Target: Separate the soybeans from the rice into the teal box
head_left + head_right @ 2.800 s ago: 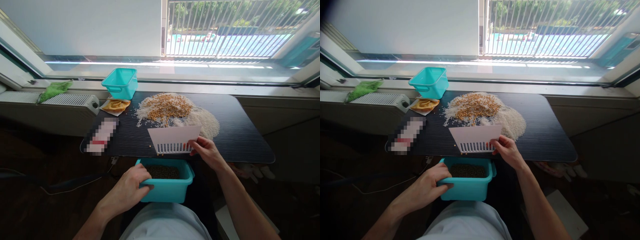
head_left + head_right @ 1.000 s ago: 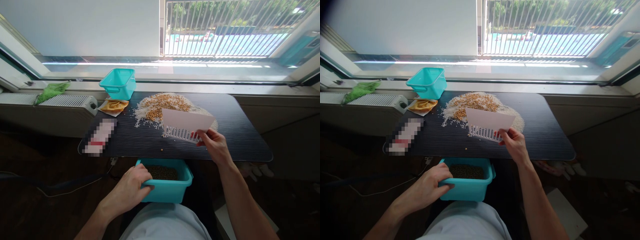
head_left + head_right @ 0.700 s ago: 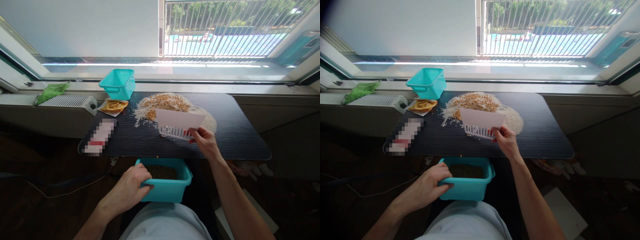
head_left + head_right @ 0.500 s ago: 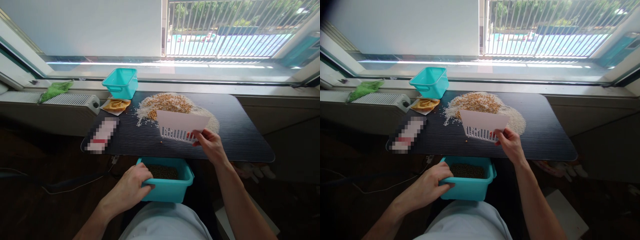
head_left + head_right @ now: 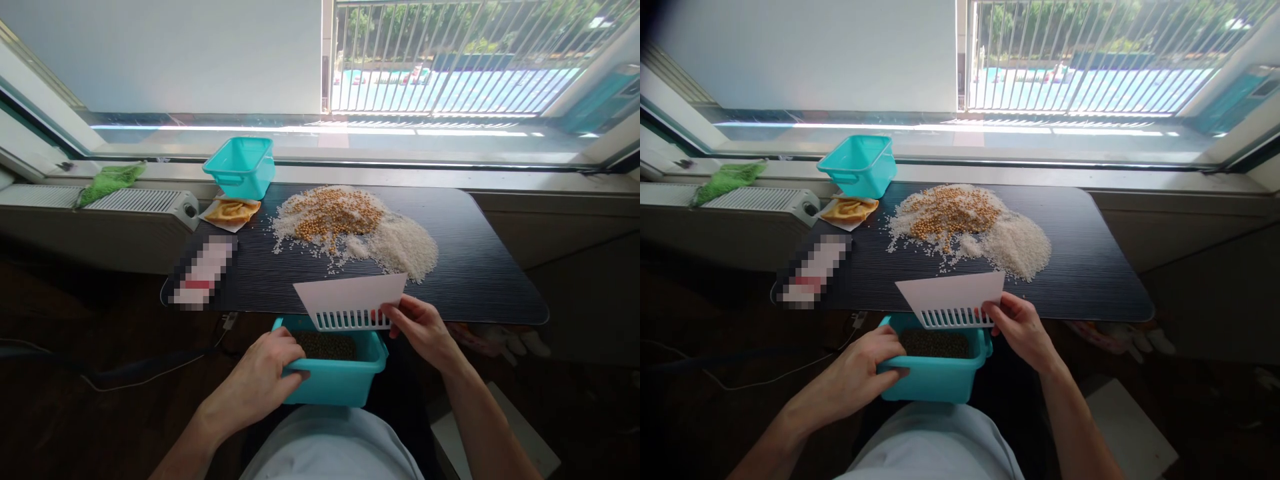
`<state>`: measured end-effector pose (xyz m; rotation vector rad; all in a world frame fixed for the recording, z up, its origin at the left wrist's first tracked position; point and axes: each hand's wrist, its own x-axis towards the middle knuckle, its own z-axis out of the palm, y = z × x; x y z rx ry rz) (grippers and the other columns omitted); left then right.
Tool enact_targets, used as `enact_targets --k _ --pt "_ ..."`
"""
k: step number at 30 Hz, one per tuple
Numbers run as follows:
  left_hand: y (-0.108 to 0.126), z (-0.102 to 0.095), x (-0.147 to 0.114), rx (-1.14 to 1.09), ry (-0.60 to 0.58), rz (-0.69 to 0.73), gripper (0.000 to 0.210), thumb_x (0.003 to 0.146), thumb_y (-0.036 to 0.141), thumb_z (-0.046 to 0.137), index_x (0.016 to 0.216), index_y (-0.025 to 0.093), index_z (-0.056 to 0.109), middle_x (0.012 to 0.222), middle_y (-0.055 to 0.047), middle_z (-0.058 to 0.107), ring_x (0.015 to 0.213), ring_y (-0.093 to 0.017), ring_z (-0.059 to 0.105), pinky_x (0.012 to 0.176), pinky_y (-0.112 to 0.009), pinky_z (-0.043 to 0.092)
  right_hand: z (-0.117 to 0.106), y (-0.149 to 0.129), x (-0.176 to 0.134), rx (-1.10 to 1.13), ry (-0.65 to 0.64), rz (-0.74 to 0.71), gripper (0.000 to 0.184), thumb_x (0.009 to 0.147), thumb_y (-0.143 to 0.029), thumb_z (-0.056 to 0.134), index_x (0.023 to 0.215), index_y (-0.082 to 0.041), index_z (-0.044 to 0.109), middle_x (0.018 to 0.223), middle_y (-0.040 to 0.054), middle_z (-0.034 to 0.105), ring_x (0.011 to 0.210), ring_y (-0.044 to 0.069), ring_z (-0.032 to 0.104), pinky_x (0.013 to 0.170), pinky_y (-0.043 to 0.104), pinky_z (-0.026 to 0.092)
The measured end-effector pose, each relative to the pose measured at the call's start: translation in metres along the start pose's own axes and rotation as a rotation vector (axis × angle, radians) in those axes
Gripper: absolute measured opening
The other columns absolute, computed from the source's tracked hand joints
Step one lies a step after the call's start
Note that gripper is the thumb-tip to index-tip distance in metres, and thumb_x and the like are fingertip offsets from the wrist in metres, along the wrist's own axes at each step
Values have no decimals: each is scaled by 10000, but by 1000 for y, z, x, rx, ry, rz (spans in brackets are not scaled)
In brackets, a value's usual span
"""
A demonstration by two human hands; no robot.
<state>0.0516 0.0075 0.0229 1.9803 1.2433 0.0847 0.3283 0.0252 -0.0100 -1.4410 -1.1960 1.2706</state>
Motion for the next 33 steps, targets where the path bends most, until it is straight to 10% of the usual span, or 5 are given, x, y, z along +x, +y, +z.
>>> enact_targets --k 5,13,33 --pt "-1 2 2 -17 -6 -8 159 768 111 524 667 191 617 800 -24 631 854 -185 559 798 -295 416 4 11 -9 110 397 -17 389 645 -534 769 795 -183 691 680 35 716 474 151 603 470 293 548" --pt "0 6 5 -31 -10 -7 157 785 126 513 674 191 603 809 -26 619 876 -191 564 806 -300 426 54 25 -1 -105 310 -161 274 787 -443 650 941 -227 719 769 38 755 597 200 670 566 316 566" --pt "8 8 11 4 -47 -37 138 794 132 493 705 189 582 834 -24 602 859 -186 545 790 -308 430 10 28 55 -459 867 -136 326 758 -520 593 592 -241 564 573 71 668 541 228 622 584 332 456"
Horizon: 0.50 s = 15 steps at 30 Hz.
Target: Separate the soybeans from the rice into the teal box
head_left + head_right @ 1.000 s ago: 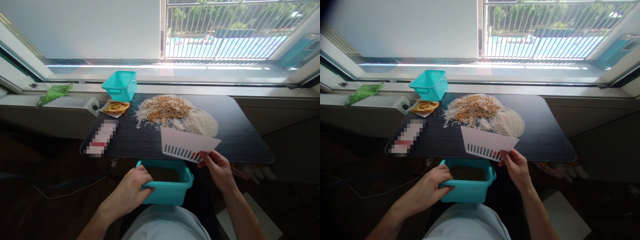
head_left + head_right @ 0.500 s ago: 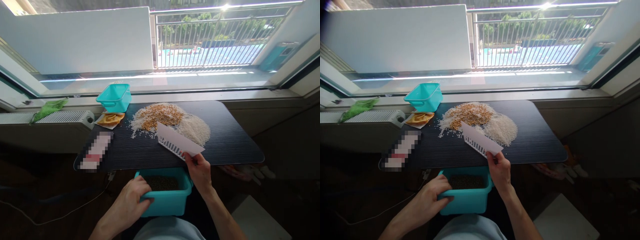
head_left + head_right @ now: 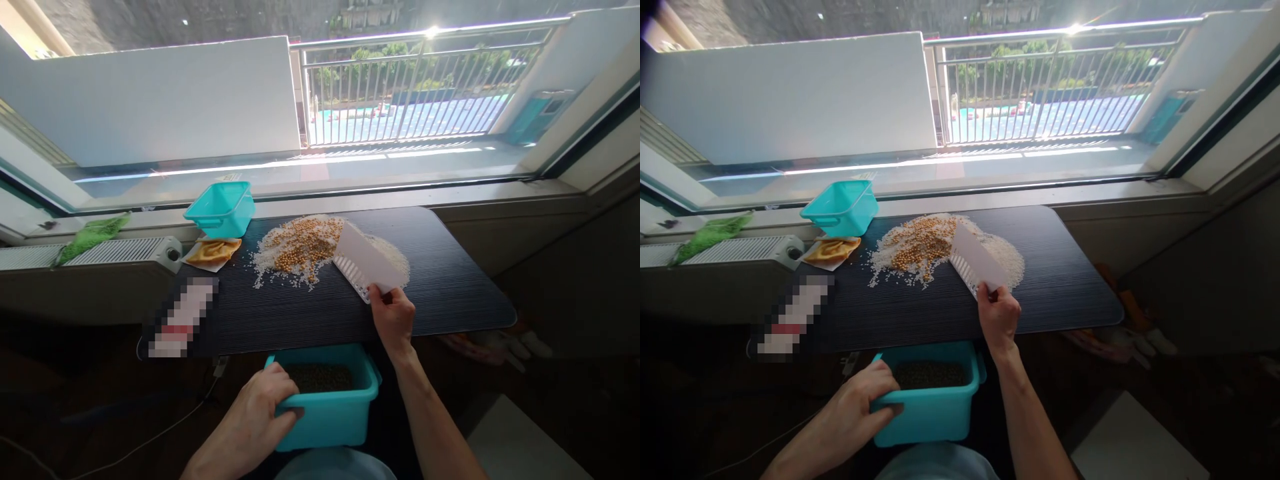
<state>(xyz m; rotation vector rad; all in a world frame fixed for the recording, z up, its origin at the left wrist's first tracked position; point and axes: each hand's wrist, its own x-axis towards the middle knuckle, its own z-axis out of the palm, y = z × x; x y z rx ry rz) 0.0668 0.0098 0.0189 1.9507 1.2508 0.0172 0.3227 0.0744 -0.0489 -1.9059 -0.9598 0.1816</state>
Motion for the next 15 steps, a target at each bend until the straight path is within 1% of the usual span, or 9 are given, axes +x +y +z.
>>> enact_targets --k 7,15 --pt "1 2 2 -2 -28 -8 147 819 175 493 724 186 603 838 -26 596 857 -189 539 786 -305 432 -11 10 9 -54 54 32 310 750 -509 577 630 -224 600 594 75 679 571 229 627 595 322 433" --pt "2 3 5 -10 -45 -6 138 814 186 506 710 183 596 837 -22 583 856 -182 542 781 -287 428 -16 13 21 -118 64 89 283 733 -482 556 626 -221 568 615 83 675 604 237 628 628 329 422"
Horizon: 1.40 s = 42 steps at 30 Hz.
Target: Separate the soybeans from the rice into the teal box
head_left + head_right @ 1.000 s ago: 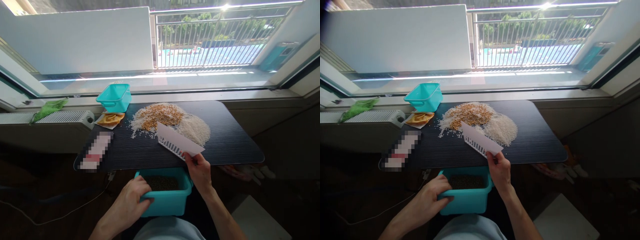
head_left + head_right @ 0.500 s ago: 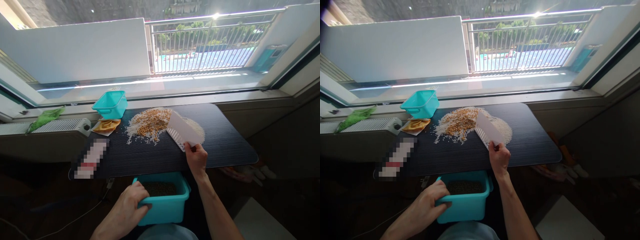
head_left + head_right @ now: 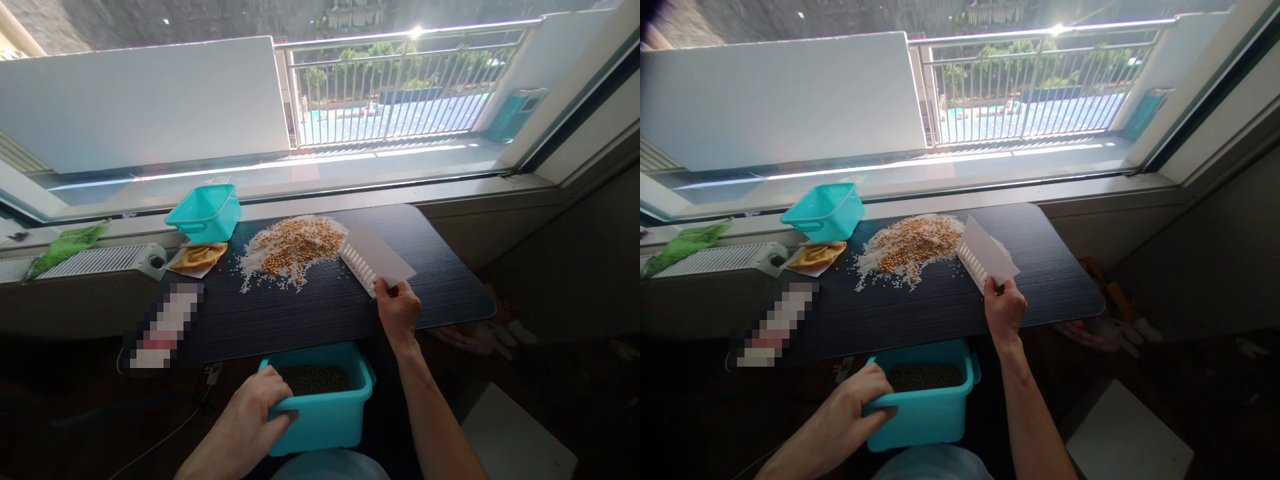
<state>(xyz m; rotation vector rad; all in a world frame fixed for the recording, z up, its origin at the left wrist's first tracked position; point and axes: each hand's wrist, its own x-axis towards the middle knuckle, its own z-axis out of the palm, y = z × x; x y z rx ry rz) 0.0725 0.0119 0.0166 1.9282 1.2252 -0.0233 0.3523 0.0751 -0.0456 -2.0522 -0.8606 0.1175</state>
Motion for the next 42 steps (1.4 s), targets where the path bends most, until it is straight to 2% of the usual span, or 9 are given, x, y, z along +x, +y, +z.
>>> enact_targets --k 11,18,22,26,32,42 --pt "1 3 4 -2 -3 7 135 805 180 500 713 189 599 842 -21 590 858 -181 545 792 -281 430 2 4 20 -1 37 -13 257 744 -454 574 639 -219 579 649 87 689 612 232 619 635 332 422" --pt "3 6 7 -1 -16 34 125 805 183 499 717 192 587 838 -17 589 864 -182 542 801 -283 425 -2 9 24 185 25 -27 316 755 -507 579 683 -203 626 640 76 696 604 222 635 643 329 455" --pt "4 5 9 0 -33 34 129 807 188 504 708 193 587 839 -23 594 860 -185 542 792 -283 425 -7 9 29 209 53 -51 341 767 -515 573 718 -187 650 664 89 703 605 223 637 639 329 462" --pt "3 4 10 -21 -33 47 129 801 173 502 707 192 588 833 -21 593 857 -182 540 776 -276 423 1 4 28 191 10 -73 336 777 -511 564 734 -191 658 667 80 706 615 220 636 638 323 463" --pt "0 4 11 -15 -38 74 126 787 151 501 706 192 588 824 -15 591 866 -179 533 788 -277 414 17 -4 21 73 -3 -48 311 759 -498 561 644 -212 600 633 79 686 627 234 639 650 334 447" --pt "-1 6 9 3 -40 74 128 785 143 496 688 190 567 825 -17 585 854 -176 528 789 -279 416 14 1 41 -13 30 -49 289 745 -488 552 618 -228 551 636 89 674 611 233 612 635 337 426"
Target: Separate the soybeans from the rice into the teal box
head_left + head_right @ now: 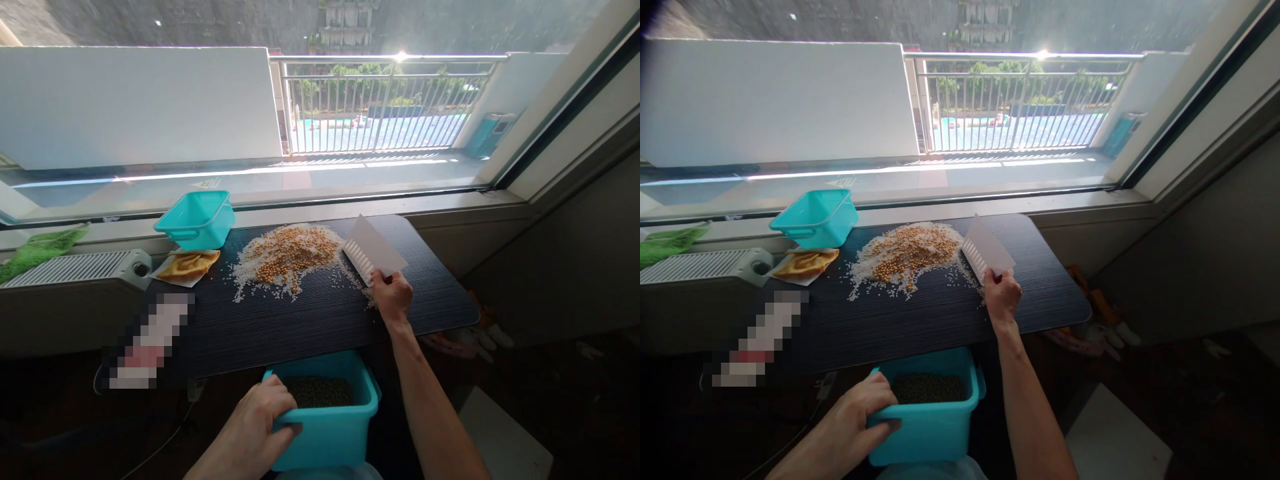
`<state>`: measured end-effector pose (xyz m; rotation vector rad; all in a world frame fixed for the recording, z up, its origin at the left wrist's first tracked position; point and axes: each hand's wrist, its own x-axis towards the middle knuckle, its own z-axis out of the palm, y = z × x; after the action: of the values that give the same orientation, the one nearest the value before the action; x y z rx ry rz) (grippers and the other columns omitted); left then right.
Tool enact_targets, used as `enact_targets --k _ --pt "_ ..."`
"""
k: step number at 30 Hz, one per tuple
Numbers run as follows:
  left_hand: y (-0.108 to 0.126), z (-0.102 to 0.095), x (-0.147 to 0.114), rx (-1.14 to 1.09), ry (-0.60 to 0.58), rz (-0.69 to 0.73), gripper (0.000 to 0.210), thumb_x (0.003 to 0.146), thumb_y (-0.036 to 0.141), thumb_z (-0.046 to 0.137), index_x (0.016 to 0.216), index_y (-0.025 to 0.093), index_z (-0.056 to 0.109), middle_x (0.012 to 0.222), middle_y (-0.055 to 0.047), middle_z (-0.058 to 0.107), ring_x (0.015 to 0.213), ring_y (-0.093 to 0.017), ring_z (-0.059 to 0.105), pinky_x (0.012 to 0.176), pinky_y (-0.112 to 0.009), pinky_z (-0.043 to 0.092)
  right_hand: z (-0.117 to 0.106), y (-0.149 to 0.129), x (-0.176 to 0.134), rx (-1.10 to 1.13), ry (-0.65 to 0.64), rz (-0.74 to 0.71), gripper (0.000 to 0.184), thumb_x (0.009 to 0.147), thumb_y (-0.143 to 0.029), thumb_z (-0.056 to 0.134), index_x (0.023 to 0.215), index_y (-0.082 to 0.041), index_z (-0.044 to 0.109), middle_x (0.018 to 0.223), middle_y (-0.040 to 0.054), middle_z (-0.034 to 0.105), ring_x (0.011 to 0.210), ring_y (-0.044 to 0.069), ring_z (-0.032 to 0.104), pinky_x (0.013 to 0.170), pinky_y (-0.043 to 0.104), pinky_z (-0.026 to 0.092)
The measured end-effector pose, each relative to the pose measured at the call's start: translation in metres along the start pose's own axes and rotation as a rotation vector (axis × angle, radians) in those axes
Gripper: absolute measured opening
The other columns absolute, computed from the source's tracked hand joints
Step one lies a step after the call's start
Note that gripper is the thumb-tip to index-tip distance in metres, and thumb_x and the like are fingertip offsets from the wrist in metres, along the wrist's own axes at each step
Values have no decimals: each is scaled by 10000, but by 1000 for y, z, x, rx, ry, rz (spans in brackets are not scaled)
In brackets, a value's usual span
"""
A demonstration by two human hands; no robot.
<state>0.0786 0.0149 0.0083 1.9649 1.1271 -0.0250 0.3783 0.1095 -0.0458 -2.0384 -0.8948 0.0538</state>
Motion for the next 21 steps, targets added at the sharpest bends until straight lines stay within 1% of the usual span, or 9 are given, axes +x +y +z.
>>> enact_targets --k 6,9,11,13,15,18,21 --pt "3 -1 2 -9 -11 -16 121 809 177 508 714 191 582 852 -24 595 883 -188 530 802 -292 418 -3 7 16 43 36 -2 283 739 -478 560 609 -227 554 626 88 679 593 231 600 642 349 434" --pt "4 1 3 -12 -18 -13 118 804 173 510 716 189 587 858 -24 599 880 -186 532 796 -289 420 -5 8 21 71 22 -6 286 746 -475 560 623 -217 575 626 85 686 586 226 612 635 342 443" --pt "4 2 4 -14 -16 -6 111 793 163 515 716 187 591 860 -22 599 883 -184 533 802 -288 419 -10 8 21 127 -6 -13 305 760 -488 554 661 -205 609 643 82 699 593 220 627 628 332 455" --pt "3 4 4 -15 -14 -2 107 787 156 518 720 187 595 858 -20 597 888 -184 534 812 -289 418 -18 8 16 211 -59 -22 325 764 -500 561 707 -191 644 669 84 713 602 215 641 624 327 470" --pt "2 5 4 -14 -9 -1 110 789 154 515 726 187 599 854 -20 595 885 -183 536 813 -290 420 -28 8 7 291 -145 -29 332 751 -507 589 725 -184 662 674 81 717 578 206 638 606 324 483" --pt "4 4 4 -8 -2 -2 115 793 156 513 729 186 603 858 -24 599 876 -182 541 800 -286 425 -46 12 -14 377 -286 -21 333 722 -522 638 712 -191 666 656 65 719 521 189 617 554 318 501" --pt "8 3 5 7 -3 0 123 792 156 510 707 188 593 839 -24 606 877 -183 546 803 -286 424 -59 21 -34 419 -408 -15 321 706 -517 675 738 -198 690 658 52 724 536 199 629 527 322 521"
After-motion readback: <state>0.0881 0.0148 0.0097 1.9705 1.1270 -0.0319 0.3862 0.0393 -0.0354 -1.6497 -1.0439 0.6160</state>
